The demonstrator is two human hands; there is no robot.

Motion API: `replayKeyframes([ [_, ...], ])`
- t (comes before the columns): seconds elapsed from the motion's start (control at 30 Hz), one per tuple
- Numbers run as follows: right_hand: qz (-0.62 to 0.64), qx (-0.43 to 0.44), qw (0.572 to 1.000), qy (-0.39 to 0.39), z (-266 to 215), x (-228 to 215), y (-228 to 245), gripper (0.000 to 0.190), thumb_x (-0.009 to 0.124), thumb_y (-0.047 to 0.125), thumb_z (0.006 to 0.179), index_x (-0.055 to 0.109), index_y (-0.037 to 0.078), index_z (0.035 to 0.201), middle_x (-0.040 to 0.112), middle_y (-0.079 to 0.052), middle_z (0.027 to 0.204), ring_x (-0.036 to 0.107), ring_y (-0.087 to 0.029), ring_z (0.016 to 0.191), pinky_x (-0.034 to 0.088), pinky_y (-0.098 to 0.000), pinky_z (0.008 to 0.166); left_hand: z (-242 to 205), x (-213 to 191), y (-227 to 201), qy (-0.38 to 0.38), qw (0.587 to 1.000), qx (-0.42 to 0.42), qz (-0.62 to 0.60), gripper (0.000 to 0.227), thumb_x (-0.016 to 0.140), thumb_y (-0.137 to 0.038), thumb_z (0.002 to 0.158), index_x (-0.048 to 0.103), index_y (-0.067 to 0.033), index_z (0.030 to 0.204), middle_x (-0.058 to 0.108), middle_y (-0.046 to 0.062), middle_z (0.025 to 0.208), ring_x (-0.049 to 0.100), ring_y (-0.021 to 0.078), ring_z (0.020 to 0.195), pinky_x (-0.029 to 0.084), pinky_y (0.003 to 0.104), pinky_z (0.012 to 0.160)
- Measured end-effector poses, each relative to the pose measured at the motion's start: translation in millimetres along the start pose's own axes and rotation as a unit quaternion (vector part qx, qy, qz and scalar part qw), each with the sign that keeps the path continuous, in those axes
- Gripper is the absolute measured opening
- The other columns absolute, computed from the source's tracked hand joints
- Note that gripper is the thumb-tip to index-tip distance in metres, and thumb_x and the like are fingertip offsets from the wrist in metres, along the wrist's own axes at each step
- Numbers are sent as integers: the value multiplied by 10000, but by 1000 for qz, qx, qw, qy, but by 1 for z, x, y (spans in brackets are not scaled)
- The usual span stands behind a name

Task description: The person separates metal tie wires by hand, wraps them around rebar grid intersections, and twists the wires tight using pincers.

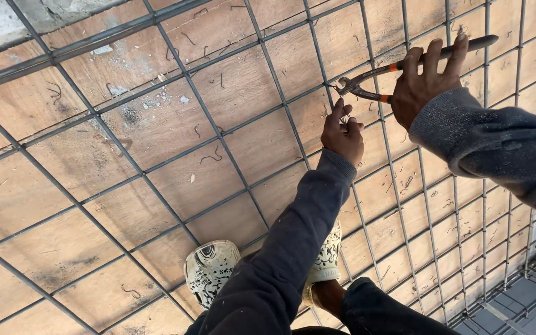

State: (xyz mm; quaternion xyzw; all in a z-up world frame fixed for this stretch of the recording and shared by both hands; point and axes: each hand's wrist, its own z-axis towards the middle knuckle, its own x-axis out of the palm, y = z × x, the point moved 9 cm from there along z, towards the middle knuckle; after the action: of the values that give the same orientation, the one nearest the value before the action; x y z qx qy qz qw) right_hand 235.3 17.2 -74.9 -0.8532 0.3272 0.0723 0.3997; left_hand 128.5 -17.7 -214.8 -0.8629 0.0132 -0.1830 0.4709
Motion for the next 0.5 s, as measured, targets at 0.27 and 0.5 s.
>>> replayKeyframes([
  [0.27,47,-23,995,83,-4,-8,-3,500,452,413,1046,711,-8,1123,431,-373,1522,348,-645,1416,129,-880,973,6,14,-7,60,996,-56,18,572,574,-33,987,407,21,1531,643,171,1248,726,217,866,637,288,659],
  [0.5,8,7,1000,19,8,-5,13,527,474,389,1072,695,-71,1201,484,-385,1460,440,-616,1366,145,-885,978,10,16,-3,84,992,-79,44,656,601,-84,968,351,20,1565,706,131,1160,712,189,796,622,290,601],
])
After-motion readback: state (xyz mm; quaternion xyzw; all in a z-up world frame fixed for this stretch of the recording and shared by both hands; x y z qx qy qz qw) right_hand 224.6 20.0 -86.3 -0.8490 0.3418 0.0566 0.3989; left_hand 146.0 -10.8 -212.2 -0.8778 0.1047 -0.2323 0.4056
